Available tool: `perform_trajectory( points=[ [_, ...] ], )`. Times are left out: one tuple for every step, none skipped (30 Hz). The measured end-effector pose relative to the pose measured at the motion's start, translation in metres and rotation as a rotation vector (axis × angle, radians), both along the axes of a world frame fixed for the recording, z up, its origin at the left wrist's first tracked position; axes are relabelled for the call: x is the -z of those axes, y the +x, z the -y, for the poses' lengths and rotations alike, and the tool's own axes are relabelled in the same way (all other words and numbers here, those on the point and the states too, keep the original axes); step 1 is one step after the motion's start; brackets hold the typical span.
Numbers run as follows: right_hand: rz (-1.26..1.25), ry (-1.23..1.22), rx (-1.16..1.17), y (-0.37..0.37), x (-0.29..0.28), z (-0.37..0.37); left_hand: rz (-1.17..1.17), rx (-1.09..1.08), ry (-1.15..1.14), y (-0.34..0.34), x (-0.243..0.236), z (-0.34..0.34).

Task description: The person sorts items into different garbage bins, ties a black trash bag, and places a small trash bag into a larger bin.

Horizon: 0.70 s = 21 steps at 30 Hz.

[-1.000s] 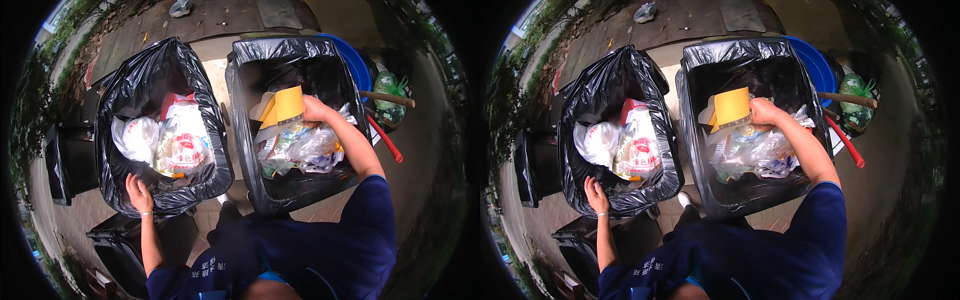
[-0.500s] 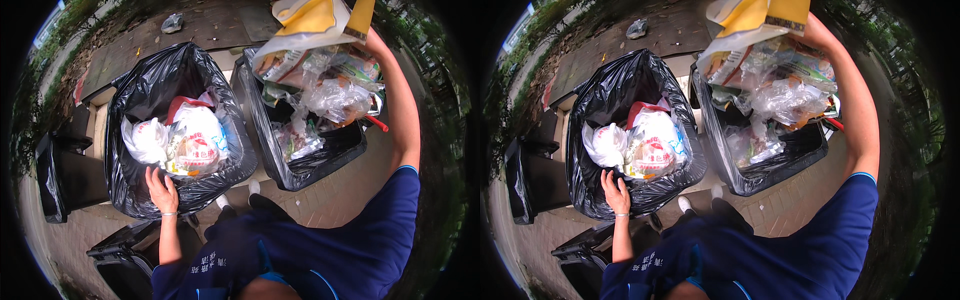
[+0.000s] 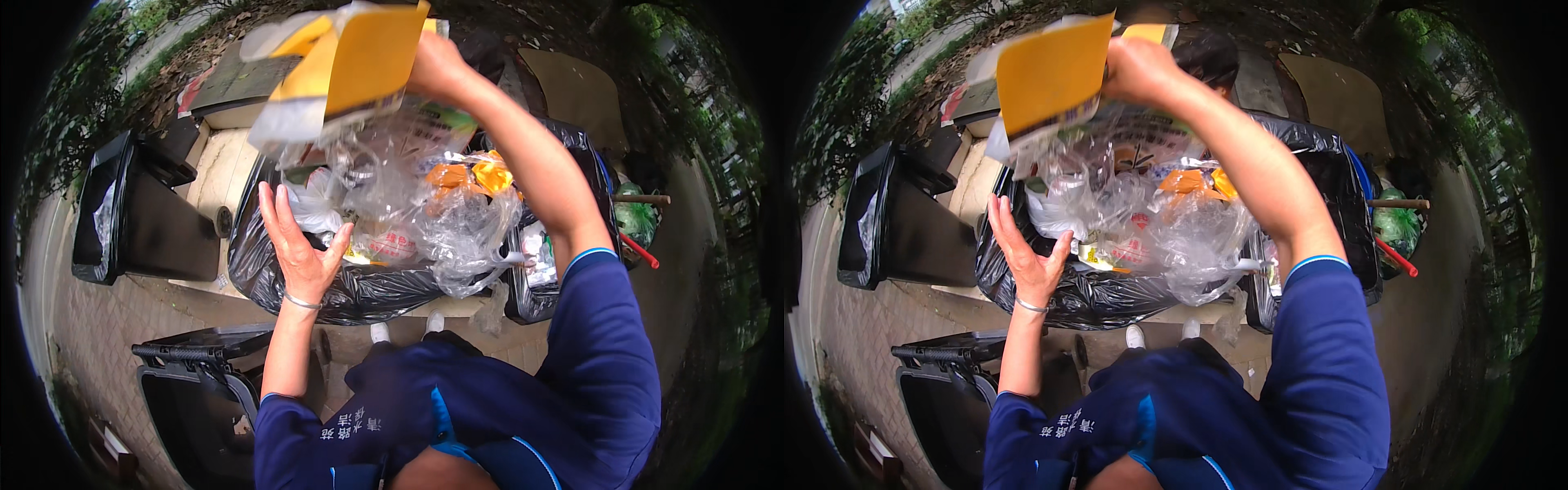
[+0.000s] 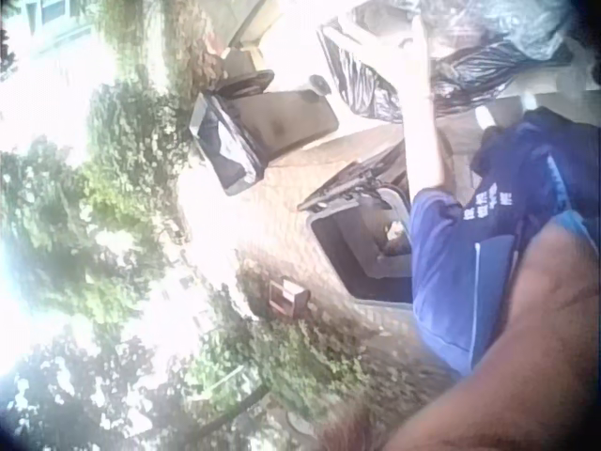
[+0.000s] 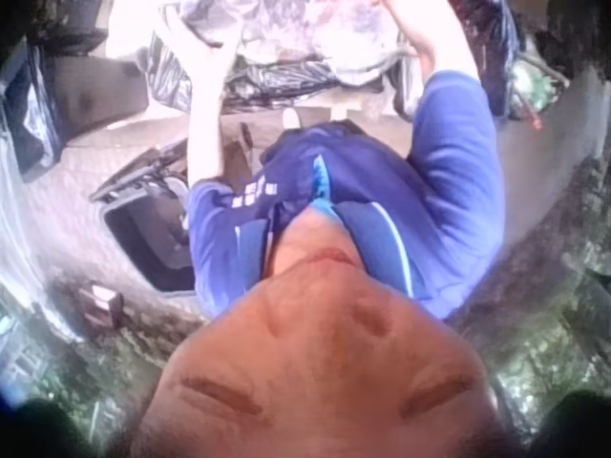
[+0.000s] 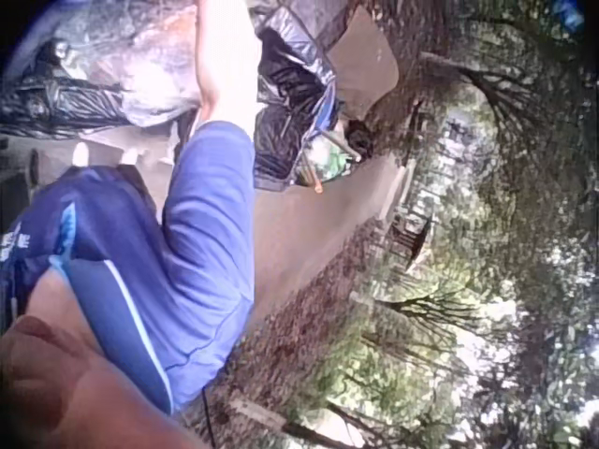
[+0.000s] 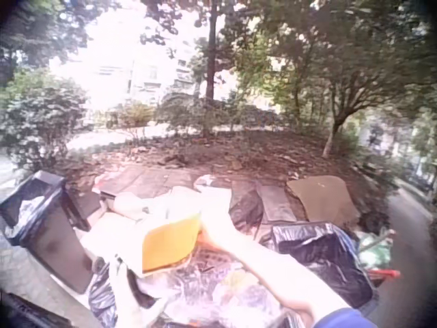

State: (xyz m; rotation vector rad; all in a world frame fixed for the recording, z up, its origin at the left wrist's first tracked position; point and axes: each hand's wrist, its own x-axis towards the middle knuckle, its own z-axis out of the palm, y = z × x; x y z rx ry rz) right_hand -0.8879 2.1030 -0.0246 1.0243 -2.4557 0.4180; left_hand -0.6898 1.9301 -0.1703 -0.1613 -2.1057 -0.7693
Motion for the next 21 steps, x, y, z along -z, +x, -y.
perform_trajectory(
  points=[
    [0.026, -0.020, -0.061, 0.005, 0.043, 0.012, 0.004, -0.037, -0.021, -0.004, 0.002, 0.006],
    [0.086, -0.071, -0.103, 0.020, 0.087, 0.017, 0.011, -0.066, -0.042, -0.011, 0.008, 0.011],
    [0.315, -0.027, -0.031, 0.020, 0.135, 0.019, 0.093, -0.081, -0.049, -0.017, 0.012, 0.014],
    [0.458, -0.073, 0.050, 0.017, 0.180, 0.010, 0.167, -0.076, -0.098, -0.027, 0.022, 0.013],
    [0.604, -0.224, -0.104, 0.010, 0.214, -0.004, 0.216, -0.029, -0.168, -0.039, 0.031, 0.010],
    [0.744, -0.379, -0.270, 0.009, 0.222, -0.015, 0.265, 0.012, -0.243, -0.050, 0.038, 0.007],
    [0.739, -0.392, -0.250, -0.001, 0.225, -0.028, 0.324, 0.031, -0.249, -0.062, 0.042, 0.001],
    [0.774, -0.112, -0.258, -0.013, 0.227, -0.044, 0.350, 0.068, -0.270, -0.078, 0.043, -0.004],
    [0.811, 0.158, -0.270, -0.020, 0.228, -0.056, 0.414, 0.050, -0.406, -0.093, 0.048, -0.004],
    [0.817, 0.133, -0.258, -0.019, 0.215, -0.064, 0.475, 0.025, -0.543, -0.106, 0.055, -0.003],
    [0.750, 0.262, -0.305, -0.012, 0.183, -0.078, 0.534, 0.121, -0.504, -0.122, 0.059, -0.005],
    [0.686, 0.388, -0.337, -0.008, 0.159, -0.101, 0.507, 0.163, -0.553, -0.135, 0.050, -0.022],
    [0.678, 0.396, -0.328, -0.002, 0.144, -0.131, 0.560, 0.217, -0.595, -0.146, 0.044, -0.036],
    [0.886, 0.262, -0.276, 0.009, 0.117, -0.158, 0.617, 0.263, -0.642, -0.156, 0.045, -0.047],
    [0.882, 0.105, -0.269, 0.013, 0.106, -0.193, 0.606, 0.299, -0.676, -0.165, 0.055, -0.059],
    [0.845, -0.018, -0.136, 0.019, 0.093, -0.228, 0.593, 0.332, -0.706, -0.171, 0.068, -0.070],
    [0.775, -0.158, 0.032, 0.019, 0.097, -0.265, 0.588, 0.359, -0.724, -0.177, 0.085, -0.076],
    [0.743, -0.283, 0.252, 0.018, 0.103, -0.297, 0.567, 0.362, -0.737, -0.184, 0.109, -0.074],
    [0.591, -0.267, 0.404, 0.013, 0.131, -0.341, 0.642, 0.413, -0.713, -0.188, 0.119, -0.082],
    [0.461, -0.073, 0.590, 0.008, 0.166, -0.385, 0.731, 0.470, -0.758, -0.194, 0.130, -0.094],
    [0.535, 0.031, 0.689, -0.001, 0.195, -0.406, 0.812, 0.525, -0.788, -0.196, 0.150, -0.097]
  ],
)
